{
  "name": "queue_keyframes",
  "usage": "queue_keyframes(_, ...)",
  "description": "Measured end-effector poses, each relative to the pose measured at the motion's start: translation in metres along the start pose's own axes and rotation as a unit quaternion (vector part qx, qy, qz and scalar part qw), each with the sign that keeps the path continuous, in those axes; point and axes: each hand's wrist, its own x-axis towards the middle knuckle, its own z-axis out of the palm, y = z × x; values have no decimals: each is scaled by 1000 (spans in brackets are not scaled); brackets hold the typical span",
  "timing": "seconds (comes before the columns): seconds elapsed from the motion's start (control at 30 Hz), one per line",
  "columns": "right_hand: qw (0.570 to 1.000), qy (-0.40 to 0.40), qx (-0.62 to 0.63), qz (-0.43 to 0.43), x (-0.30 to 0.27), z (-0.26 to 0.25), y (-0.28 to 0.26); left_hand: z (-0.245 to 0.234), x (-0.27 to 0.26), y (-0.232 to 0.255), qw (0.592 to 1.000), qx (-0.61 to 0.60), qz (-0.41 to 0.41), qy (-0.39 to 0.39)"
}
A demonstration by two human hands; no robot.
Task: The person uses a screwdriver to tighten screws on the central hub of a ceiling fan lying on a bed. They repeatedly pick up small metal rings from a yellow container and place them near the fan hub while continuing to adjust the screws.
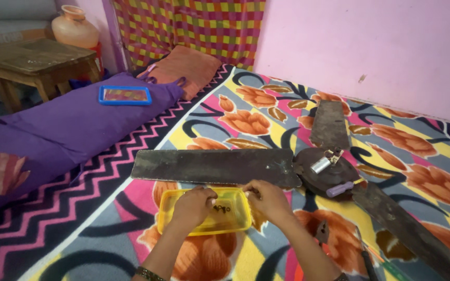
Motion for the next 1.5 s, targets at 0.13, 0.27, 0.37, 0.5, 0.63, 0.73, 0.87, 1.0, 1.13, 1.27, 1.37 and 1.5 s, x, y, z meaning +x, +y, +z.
queue_keyframes(0.13, 999, 10, -9, 37, -6, -8, 11, 6, -2, 4, 998, -18, 26, 56)
queue_keyframes(0.27, 999, 43, -13, 15, -12, -16, 21, 16, 6, 20, 985, -56, 107, 122)
queue_keyframes(0.37, 997, 71, -25, 13, -13, -25, 25, 23, 18, 45, 974, -105, 155, 124)
queue_keyframes(0.5, 992, 119, -25, 24, -17, -51, 37, 29, 39, 95, 966, -129, 181, 129)
queue_keyframes(0.63, 977, 208, -50, -3, -24, -92, 65, 41, 63, 154, 965, -131, 204, 102)
queue_keyframes(0.73, 954, 278, -80, -77, -30, -133, 93, 61, 80, 194, 958, -147, 233, 82)
queue_keyframes(0.87, 946, 310, -85, -40, -46, -175, 128, 113, 100, 231, 961, -96, 254, 43)
queue_keyframes(1.0, 966, 237, -99, 33, -58, -204, 158, 167, 114, 249, 966, 15, 258, 1)
queue_keyframes(1.13, 971, 212, -43, 105, -66, -213, 182, 203, 119, 256, 972, -1, 234, -31)
queue_keyframes(1.27, 974, 193, -56, 100, -66, -216, 198, 217, 119, 252, 965, 43, 256, 35)
queue_keyframes(1.37, 978, 188, 15, 84, -60, -215, 203, 207, 135, 255, 961, 65, 266, 39)
queue_keyframes(1.5, 948, 253, -170, -92, -49, -208, 201, 176, 155, 284, 942, -12, 309, 132)
